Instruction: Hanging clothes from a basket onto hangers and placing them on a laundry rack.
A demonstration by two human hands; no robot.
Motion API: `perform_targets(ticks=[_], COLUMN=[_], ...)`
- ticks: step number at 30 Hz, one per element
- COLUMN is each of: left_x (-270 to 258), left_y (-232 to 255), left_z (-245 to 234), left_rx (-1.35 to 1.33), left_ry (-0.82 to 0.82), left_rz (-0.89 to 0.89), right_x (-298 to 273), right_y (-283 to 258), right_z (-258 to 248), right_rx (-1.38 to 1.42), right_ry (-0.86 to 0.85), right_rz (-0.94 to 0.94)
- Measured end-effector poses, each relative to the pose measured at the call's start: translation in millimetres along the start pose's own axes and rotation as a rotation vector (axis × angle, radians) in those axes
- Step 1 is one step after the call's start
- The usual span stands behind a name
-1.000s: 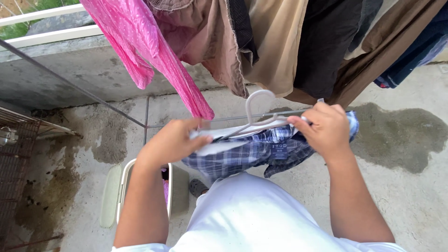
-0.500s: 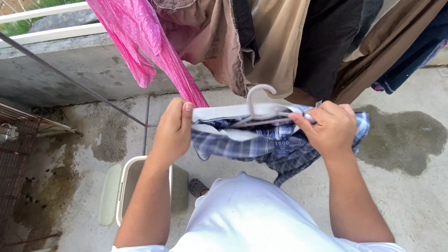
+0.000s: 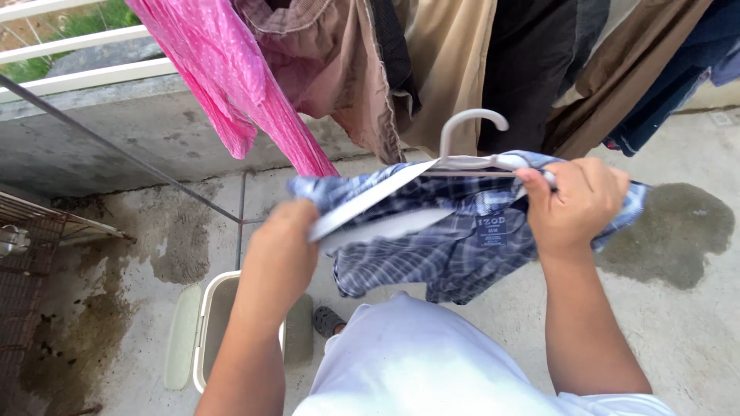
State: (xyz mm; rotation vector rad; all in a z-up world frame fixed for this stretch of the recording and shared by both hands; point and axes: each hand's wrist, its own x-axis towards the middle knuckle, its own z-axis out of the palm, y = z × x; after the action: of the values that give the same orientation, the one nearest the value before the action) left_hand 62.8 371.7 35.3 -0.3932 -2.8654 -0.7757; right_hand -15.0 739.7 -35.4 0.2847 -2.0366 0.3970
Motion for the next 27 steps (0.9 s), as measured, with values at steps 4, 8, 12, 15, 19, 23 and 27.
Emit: perform_targets(ticks=[4,8,12,15,19,23,27], left_x=[2.7,18.8,13.9,9.8,7.8,13.7,11.4], left_y=[-2.9,-30.1,-37.0,-27.7,-20.9,-14.8,-9.8], left_z=[7.2,39.7,41.7,37.6,40.4,30.3,12.5], left_rx=[-0.121,-1.043,-1.026,-0.654,-0.256,-0.345,-0.511], left_ry=[0.494,0.659,0.591,0.428,0.439,0.516,0.516], left_rz=[-0.166,-0.366,-0.409,-0.325,-0.173,-0.227,-0.259], right_x=[7.6,17.9,4.3,-3.6,-2.5,9.5,4.8], right_y=[-4.1,-13.1,-18.5,-29.9,-50.6,-59.8,-60.5], right_z=[3.4,6.5,13.1,12.7,7.7,0.7,10.1], right_rx=[-0.050,0.166,0.184,0.303,0.472,0.696,0.660], right_ry=[0.083,-0.165,-0.522,-0.576,-0.683,-0.990,-1.084], right_rz=[-0.053,-0.090,-0.020,-0.013,0.015,0.057,0.020])
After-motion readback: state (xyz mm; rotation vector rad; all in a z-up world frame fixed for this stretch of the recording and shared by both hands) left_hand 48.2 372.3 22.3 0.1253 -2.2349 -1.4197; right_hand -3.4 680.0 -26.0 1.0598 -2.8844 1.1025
